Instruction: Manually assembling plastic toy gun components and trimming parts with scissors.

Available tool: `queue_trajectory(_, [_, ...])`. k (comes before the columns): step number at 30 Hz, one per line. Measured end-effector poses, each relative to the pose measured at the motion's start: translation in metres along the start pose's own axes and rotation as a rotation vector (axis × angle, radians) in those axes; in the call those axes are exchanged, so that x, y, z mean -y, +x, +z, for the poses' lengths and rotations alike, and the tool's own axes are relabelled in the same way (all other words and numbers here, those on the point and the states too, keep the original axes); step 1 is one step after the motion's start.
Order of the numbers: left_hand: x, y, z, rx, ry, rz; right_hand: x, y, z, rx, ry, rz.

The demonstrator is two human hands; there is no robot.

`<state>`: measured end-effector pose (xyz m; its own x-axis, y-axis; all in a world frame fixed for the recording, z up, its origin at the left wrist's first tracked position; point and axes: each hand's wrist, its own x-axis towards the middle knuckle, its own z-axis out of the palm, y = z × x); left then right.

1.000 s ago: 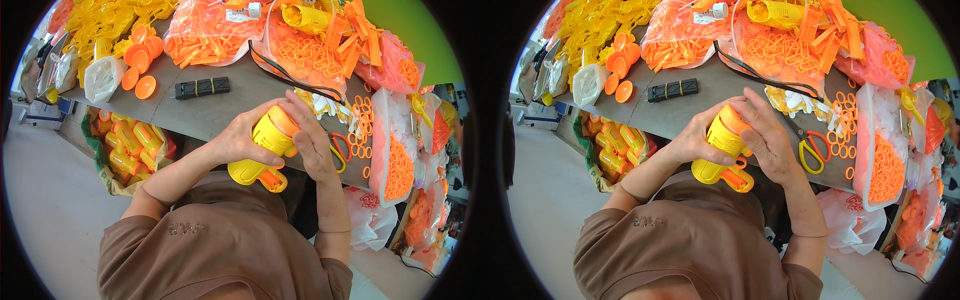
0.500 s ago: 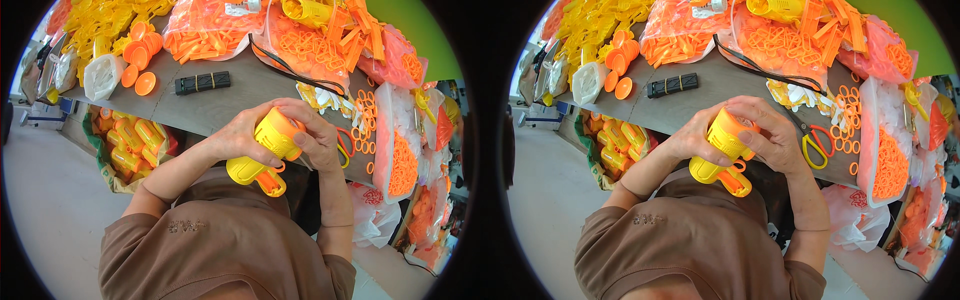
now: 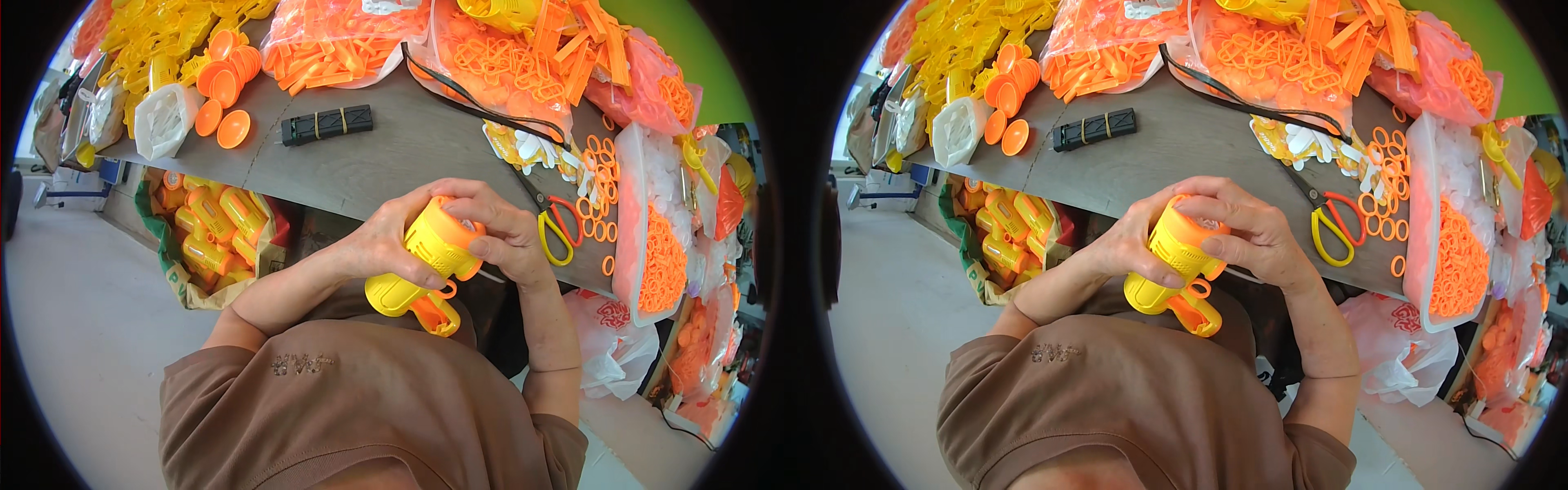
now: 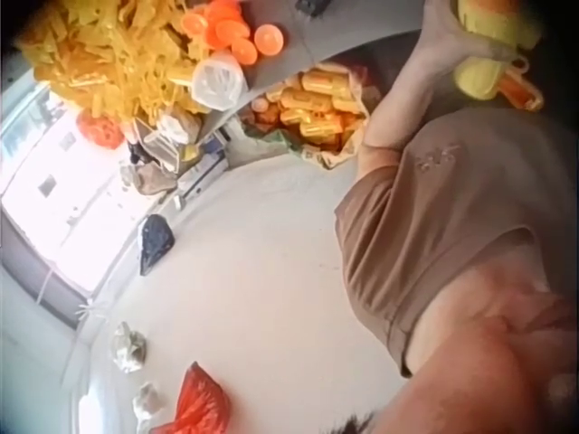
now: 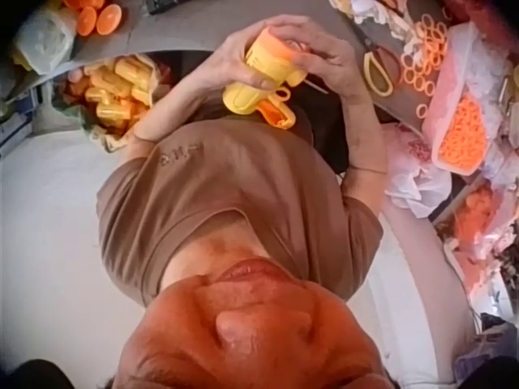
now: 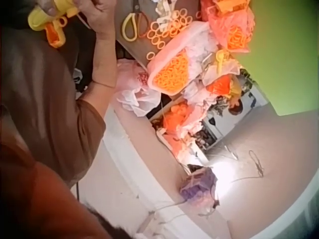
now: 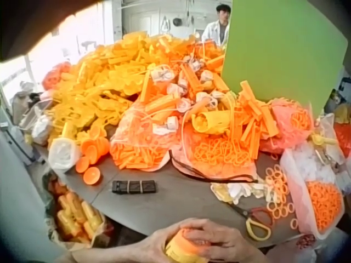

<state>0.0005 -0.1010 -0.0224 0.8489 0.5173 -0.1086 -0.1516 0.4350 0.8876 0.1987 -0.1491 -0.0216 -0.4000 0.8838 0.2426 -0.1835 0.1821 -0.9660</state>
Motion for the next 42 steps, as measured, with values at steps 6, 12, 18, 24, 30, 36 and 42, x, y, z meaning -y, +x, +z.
queue_trajectory(6, [0.025,-0.014,0.001,-0.011,-0.112,-0.016,-0.007,-0.017,0.017,-0.045,-0.086,0.051])
queue_trajectory(12, [0.033,-0.03,-0.001,-0.06,-0.128,-0.055,0.002,-0.035,0.049,-0.242,-0.599,-0.043])
queue_trajectory(18, [0.041,-0.035,0.001,-0.062,-0.053,-0.001,-0.002,-0.036,0.07,-0.377,-0.652,-0.073])
queue_trajectory(24, [0.046,-0.038,0.002,-0.088,-0.022,-0.013,-0.008,-0.042,0.076,-0.421,-0.708,-0.089])
queue_trajectory(30, [0.051,-0.036,-0.001,-0.109,-0.065,-0.068,-0.016,-0.043,0.076,-0.45,-0.733,-0.076])
queue_trajectory(36, [0.017,-0.024,0.003,-0.087,0.111,0.029,0.008,-0.026,0.04,-0.359,-0.72,-0.092])
queue_trajectory(42, [-0.01,-0.002,-0.002,-0.068,0.426,0.105,0.042,0.017,0.019,0.01,-0.713,0.346])
